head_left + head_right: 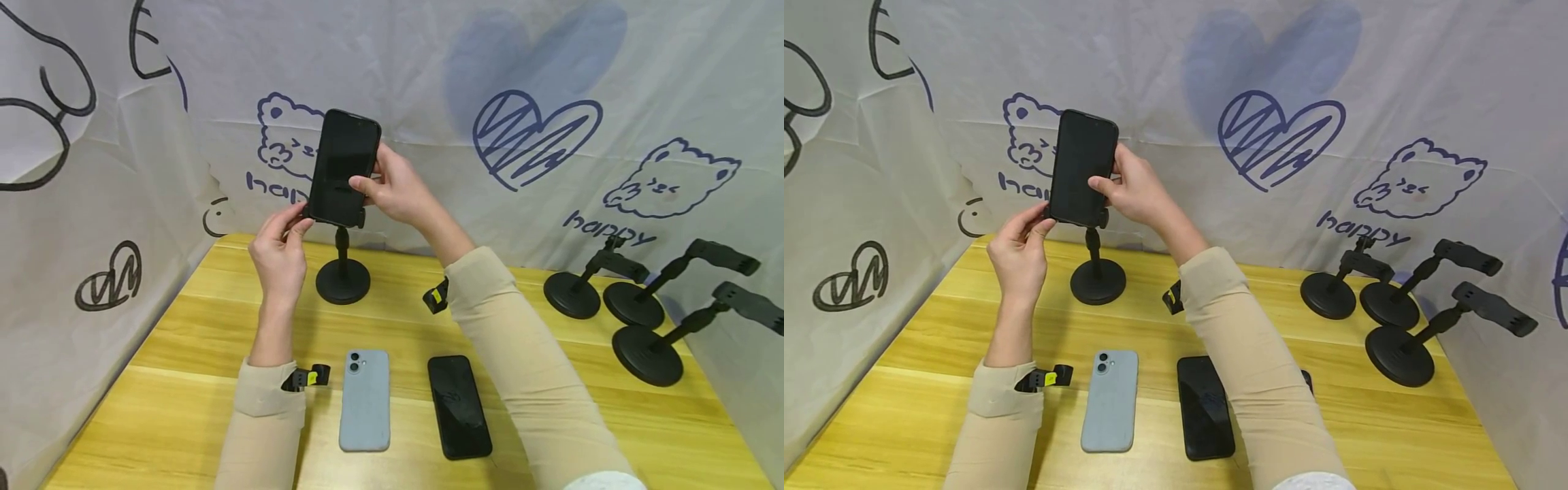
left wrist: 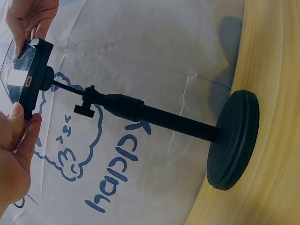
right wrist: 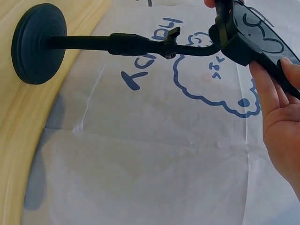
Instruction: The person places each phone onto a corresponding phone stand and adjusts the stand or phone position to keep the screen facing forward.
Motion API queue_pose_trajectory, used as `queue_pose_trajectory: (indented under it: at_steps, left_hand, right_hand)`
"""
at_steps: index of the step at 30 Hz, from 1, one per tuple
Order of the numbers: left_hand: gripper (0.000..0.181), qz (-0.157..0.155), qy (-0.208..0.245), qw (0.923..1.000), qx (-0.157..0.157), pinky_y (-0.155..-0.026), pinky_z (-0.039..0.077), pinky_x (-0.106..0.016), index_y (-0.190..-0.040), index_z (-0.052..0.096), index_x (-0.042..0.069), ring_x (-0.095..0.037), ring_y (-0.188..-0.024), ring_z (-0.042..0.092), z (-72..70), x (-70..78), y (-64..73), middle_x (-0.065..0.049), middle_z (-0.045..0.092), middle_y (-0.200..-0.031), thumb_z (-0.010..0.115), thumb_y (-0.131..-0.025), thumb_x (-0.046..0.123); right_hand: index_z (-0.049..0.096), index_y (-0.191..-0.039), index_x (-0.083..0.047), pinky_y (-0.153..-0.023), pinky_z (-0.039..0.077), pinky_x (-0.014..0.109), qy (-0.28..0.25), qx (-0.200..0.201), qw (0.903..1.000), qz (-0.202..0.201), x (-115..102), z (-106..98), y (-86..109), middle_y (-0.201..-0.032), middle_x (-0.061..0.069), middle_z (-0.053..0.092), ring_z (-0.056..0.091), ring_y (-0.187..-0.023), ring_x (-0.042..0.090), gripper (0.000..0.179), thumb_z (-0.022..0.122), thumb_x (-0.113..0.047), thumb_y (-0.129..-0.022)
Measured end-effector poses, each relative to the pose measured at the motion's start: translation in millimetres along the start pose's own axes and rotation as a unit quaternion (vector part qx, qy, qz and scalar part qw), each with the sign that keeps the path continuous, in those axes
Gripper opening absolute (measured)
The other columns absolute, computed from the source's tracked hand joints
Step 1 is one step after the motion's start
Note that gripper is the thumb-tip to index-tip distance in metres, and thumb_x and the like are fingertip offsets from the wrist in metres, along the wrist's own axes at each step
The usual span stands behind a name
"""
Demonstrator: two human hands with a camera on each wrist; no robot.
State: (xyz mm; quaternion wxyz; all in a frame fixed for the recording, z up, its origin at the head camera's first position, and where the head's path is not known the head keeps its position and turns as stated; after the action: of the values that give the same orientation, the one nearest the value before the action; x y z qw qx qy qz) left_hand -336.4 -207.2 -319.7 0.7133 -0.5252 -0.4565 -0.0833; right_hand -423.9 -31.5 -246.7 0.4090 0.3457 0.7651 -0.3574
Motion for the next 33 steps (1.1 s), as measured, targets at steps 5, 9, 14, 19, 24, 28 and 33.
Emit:
queue_pose_trajectory:
  at_steps: [5,9,14,19,24,28,33]
  left_hand:
    - [0.026,-0.010,0.038,0.9992,0.002,-0.090,0.057,-0.021,-0.116,0.078,0.000,-0.012,-0.101,0.071,-0.7,-1.3,-1.1,-0.017,0.076,-0.113,0.077,-0.091,0.004]
    - [0.026,-0.020,0.067,0.9975,0.002,-0.091,0.058,-0.023,-0.115,0.077,-0.002,-0.006,-0.100,0.070,-0.2,-2.5,-1.5,-0.020,0.075,-0.112,0.077,-0.089,0.001]
    - [0.027,-0.022,0.080,0.9965,-0.003,-0.091,0.058,-0.023,-0.115,0.076,-0.003,-0.007,-0.103,0.070,-0.3,-2.5,-2.0,-0.022,0.074,-0.113,0.078,-0.088,0.000]
    - [0.027,-0.016,0.088,0.9959,-0.012,-0.089,0.058,-0.021,-0.114,0.076,-0.005,-0.008,-0.103,0.070,-0.9,-1.4,-2.2,-0.024,0.074,-0.112,0.078,-0.087,-0.002]
    - [0.025,-0.013,0.101,0.9947,-0.017,-0.091,0.057,-0.022,-0.113,0.076,-0.005,-0.008,-0.102,0.070,-1.9,-1.4,-2.0,-0.026,0.073,-0.112,0.077,-0.087,-0.005]
    - [0.027,-0.020,0.105,0.9940,-0.022,-0.092,0.057,-0.023,-0.115,0.076,-0.004,-0.009,-0.102,0.070,-1.9,-2.9,-1.8,-0.025,0.073,-0.112,0.077,-0.088,-0.004]
    - [0.029,-0.030,0.109,0.9933,-0.025,-0.093,0.057,-0.025,-0.117,0.075,-0.005,-0.010,-0.104,0.070,-1.7,-4.5,-1.4,-0.025,0.072,-0.114,0.078,-0.088,-0.002]
  right_hand:
    - [0.045,-0.145,-0.003,-0.081,0.063,0.035,0.008,-0.010,0.9999,0.005,-0.8,0.8,-1.3,-0.126,0.018,0.065,0.073,-0.106,0.031,0.044,0.062,-0.005,-0.104]
    - [0.045,-0.145,-0.003,-0.082,0.063,0.038,0.019,-0.018,0.9996,0.010,-1.7,1.2,-2.0,-0.128,0.018,0.065,0.073,-0.107,0.030,0.045,0.062,-0.007,-0.104]
    - [0.043,-0.147,-0.002,-0.085,0.062,0.041,0.027,-0.032,0.9989,0.020,-3.2,2.2,-1.7,-0.129,0.019,0.064,0.072,-0.107,0.031,0.046,0.061,-0.007,-0.104]
    - [0.041,-0.148,-0.002,-0.086,0.062,0.038,0.027,-0.045,0.9981,0.033,-3.1,2.4,-1.0,-0.131,0.020,0.065,0.071,-0.109,0.030,0.047,0.060,-0.007,-0.105]
    - [0.040,-0.149,-0.001,-0.087,0.062,0.037,0.029,-0.068,0.9970,0.024,-5.5,5.4,-1.6,-0.131,0.020,0.066,0.070,-0.110,0.030,0.048,0.059,-0.006,-0.105]
    - [0.039,-0.150,-0.001,-0.088,0.061,0.038,0.025,-0.076,0.9966,0.020,-5.5,7.1,-1.4,-0.131,0.020,0.066,0.070,-0.110,0.029,0.048,0.057,-0.006,-0.106]
    - [0.037,-0.153,-0.002,-0.088,0.061,0.036,0.021,-0.051,0.9985,0.002,-4.2,7.2,-0.1,-0.127,0.020,0.068,0.071,-0.108,0.029,0.052,0.059,-0.007,-0.106]
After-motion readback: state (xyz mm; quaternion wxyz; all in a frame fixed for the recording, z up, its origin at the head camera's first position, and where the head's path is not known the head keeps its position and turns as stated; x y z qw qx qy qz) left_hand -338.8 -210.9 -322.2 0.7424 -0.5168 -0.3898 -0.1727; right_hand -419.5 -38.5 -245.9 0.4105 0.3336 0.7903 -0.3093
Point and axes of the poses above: each hand's wrist, its own y-axis away from the middle knuckle, its own z-axis out of the palm, x = y × z, the point moved 9 cm from there along -y, towards the middle knuckle
